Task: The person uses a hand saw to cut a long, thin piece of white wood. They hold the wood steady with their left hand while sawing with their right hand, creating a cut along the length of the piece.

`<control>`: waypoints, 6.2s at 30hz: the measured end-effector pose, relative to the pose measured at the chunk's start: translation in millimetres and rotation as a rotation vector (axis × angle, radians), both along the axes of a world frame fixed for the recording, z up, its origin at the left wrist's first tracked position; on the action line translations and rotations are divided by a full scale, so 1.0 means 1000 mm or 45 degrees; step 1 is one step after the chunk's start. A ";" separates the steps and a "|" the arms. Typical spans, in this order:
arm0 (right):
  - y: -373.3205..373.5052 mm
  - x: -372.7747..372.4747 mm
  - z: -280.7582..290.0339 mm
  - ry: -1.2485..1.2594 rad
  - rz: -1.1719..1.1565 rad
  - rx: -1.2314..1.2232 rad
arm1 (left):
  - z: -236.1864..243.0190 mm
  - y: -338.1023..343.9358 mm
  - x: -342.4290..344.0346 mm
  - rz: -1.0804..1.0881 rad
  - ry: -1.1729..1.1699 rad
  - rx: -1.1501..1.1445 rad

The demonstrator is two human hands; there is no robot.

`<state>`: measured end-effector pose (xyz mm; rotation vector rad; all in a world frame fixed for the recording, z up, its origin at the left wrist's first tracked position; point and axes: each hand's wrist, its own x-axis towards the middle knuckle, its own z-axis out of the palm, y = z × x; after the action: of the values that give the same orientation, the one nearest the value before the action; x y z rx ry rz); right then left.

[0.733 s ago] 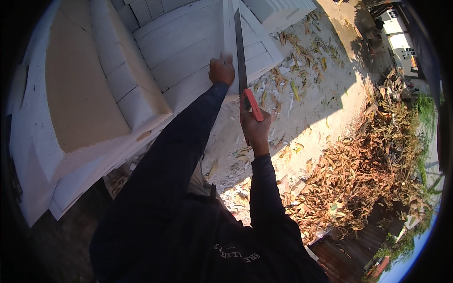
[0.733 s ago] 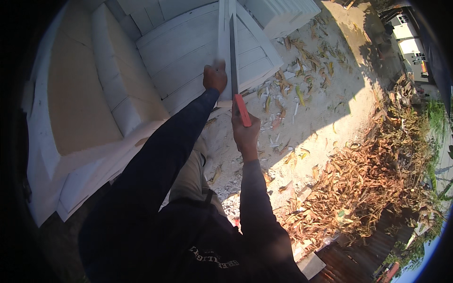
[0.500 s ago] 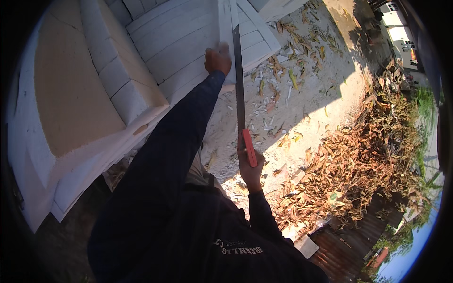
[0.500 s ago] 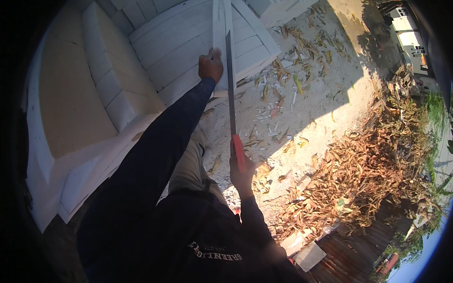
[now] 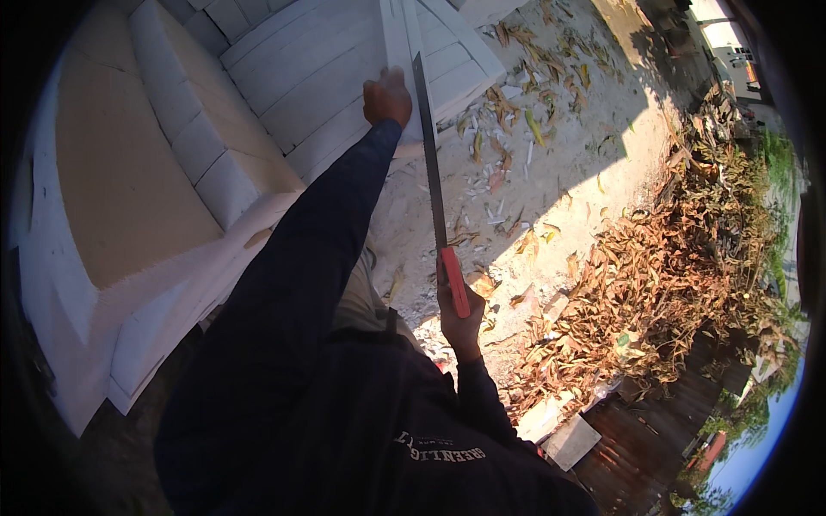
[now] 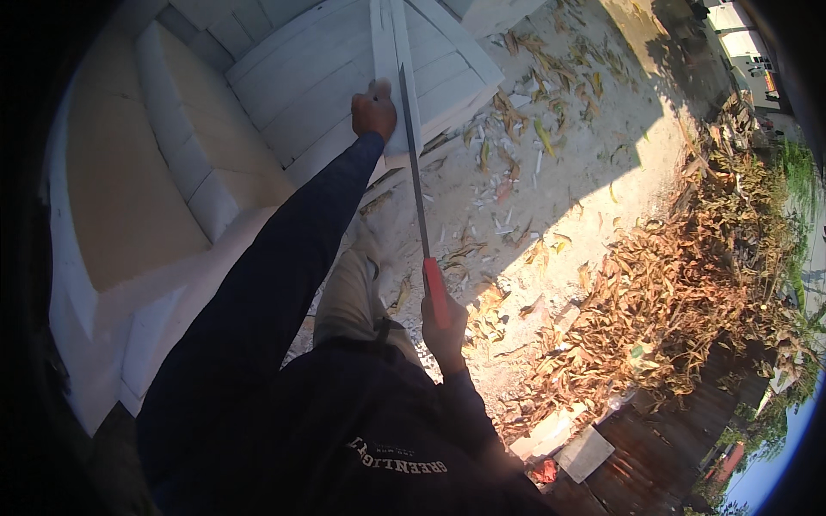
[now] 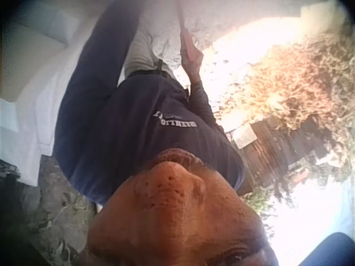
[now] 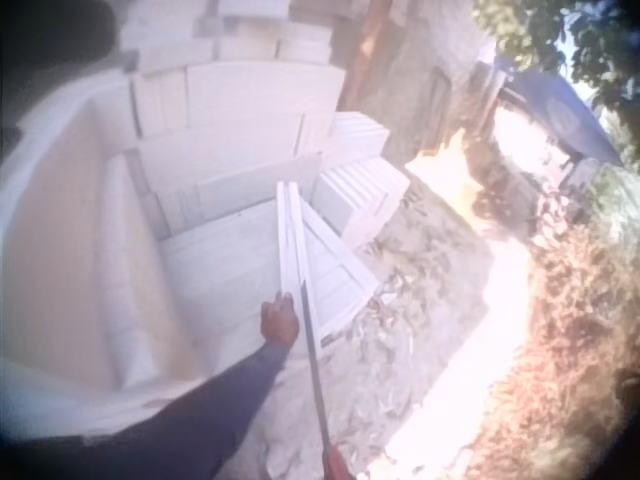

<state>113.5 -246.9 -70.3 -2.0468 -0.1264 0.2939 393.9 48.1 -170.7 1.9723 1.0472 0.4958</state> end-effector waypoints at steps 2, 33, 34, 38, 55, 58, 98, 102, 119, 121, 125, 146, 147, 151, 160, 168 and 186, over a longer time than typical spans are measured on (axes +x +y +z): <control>0.000 -0.001 0.044 0.028 -0.009 -0.012 | -0.004 -0.003 -0.001 0.026 -0.064 0.014; 0.068 0.058 0.024 -0.158 0.125 -0.042 | -0.005 0.001 -0.002 0.002 -0.212 0.014; 0.068 0.060 0.026 -0.183 0.129 -0.047 | -0.003 0.000 -0.002 0.007 -0.205 0.004; 0.071 0.066 0.033 -0.091 0.102 -0.010 | 0.003 -0.002 -0.004 0.016 -0.200 0.007; 0.069 0.065 0.032 -0.115 0.138 -0.045 | -0.004 -0.002 -0.002 0.024 -0.237 -0.010; 0.073 0.067 0.034 -0.093 0.123 -0.002 | -0.005 0.001 -0.003 -0.022 -0.162 -0.120; 0.084 0.067 0.037 -0.089 -0.034 0.110 | -0.007 0.002 0.000 -0.003 -0.173 -0.131; 0.079 0.063 0.039 -0.059 0.047 0.044 | -0.006 0.005 -0.002 -0.038 -0.155 -0.097; 0.083 0.071 0.032 -0.156 0.007 0.114 | -0.012 0.001 0.000 0.025 -0.242 -0.091; 0.083 0.079 0.031 -0.160 0.055 0.073 | -0.011 0.002 0.000 0.024 -0.240 -0.097; 0.100 0.100 0.029 -0.181 0.056 0.113 | -0.003 0.000 -0.002 -0.033 -0.161 -0.226; 0.106 0.107 0.033 -0.200 0.067 0.091 | -0.016 0.001 0.000 0.016 -0.255 0.036; 0.115 0.123 0.032 -0.179 0.097 0.070 | -0.017 0.001 0.000 -0.007 -0.264 0.070; 0.125 0.136 0.031 -0.221 0.090 0.131 | -0.001 -0.005 -0.003 -0.008 -0.207 -0.094; 0.121 0.145 0.036 -0.177 0.146 0.027 | -0.007 0.002 0.006 -0.053 -0.273 -0.024; 0.110 0.120 0.019 -0.341 0.042 0.186 | -0.017 0.004 0.001 0.026 -0.294 -0.095; 0.158 0.179 0.024 -0.298 0.046 0.111 | -0.016 0.001 0.005 -0.082 -0.230 -0.039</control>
<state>292.9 -89.2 -45.9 -1.9879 -0.3147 0.0684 399.0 49.6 -187.1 1.8892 0.8712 0.6074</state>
